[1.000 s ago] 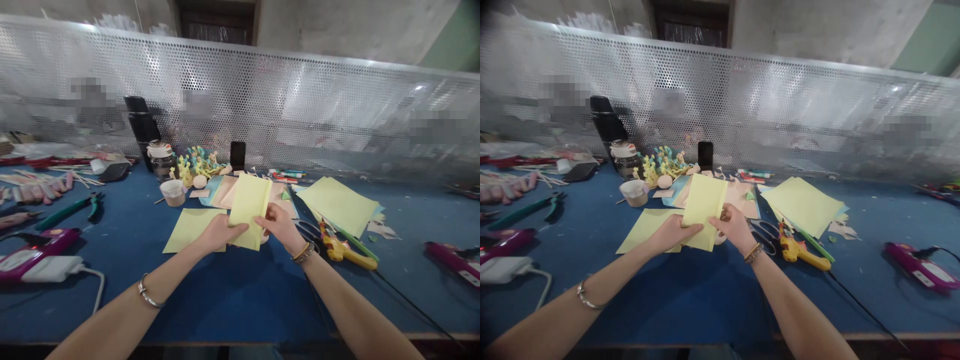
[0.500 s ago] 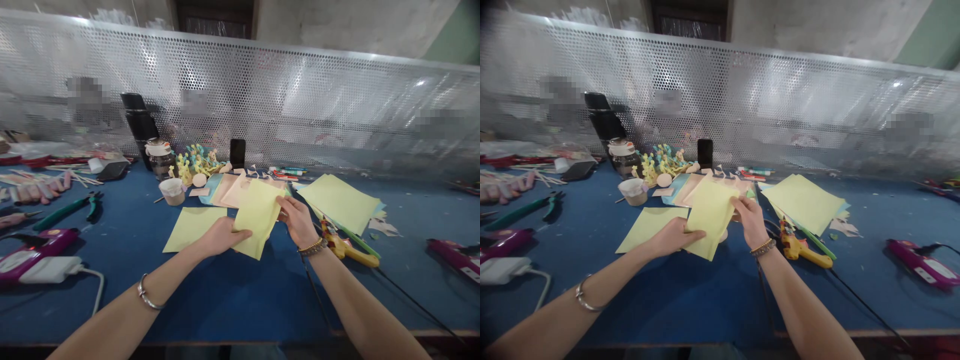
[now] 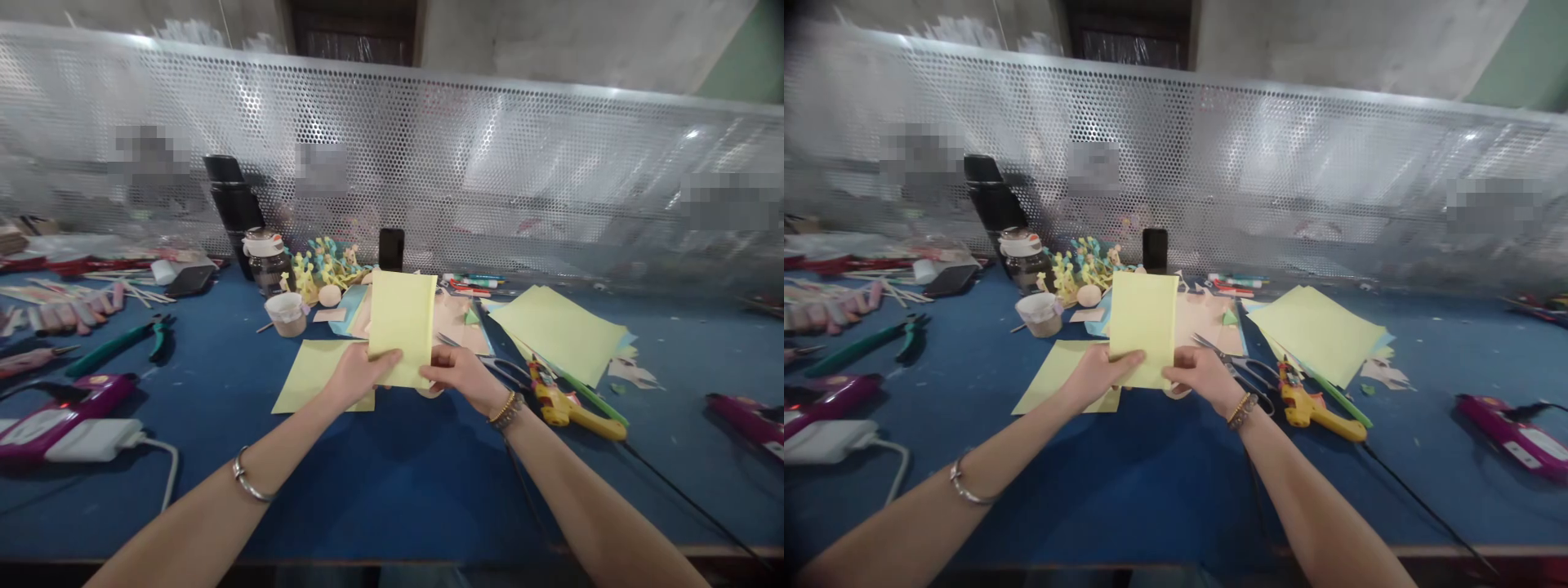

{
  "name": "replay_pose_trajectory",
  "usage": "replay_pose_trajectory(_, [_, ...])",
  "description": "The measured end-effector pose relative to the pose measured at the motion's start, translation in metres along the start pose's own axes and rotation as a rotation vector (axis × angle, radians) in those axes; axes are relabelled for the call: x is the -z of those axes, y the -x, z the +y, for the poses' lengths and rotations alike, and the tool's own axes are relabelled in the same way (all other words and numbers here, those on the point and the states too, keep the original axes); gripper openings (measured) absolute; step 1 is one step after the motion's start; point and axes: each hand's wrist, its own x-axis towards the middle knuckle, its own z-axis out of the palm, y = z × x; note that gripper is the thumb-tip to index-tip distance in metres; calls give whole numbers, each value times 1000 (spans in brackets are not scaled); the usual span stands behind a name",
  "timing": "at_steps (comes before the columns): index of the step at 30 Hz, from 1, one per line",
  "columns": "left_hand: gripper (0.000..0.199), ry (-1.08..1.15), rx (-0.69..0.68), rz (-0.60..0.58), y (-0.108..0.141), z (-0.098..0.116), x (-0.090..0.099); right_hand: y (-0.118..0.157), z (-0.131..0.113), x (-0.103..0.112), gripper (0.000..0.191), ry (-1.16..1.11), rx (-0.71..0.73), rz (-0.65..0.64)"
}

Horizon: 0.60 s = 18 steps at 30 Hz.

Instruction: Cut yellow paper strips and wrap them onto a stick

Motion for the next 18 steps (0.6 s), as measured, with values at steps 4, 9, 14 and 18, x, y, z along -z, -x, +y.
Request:
replay_pose_trajectory(4, [30, 48, 22, -26, -1, -1, 0, -1, -2, 3, 31, 73, -7, -94])
replay_pose_trajectory(9, [30, 18, 0, 45, -5, -4, 8, 11, -29, 45, 35, 515, 30, 25])
replay_pose_trajectory(14, [27, -7, -24, 101, -8, -7, 13, 33, -32, 90, 22, 1318, -176, 81])
replay_pose_trajectory(18, [27, 7, -41, 84, -7, -10, 10, 35, -16, 90, 34, 1387, -234, 117])
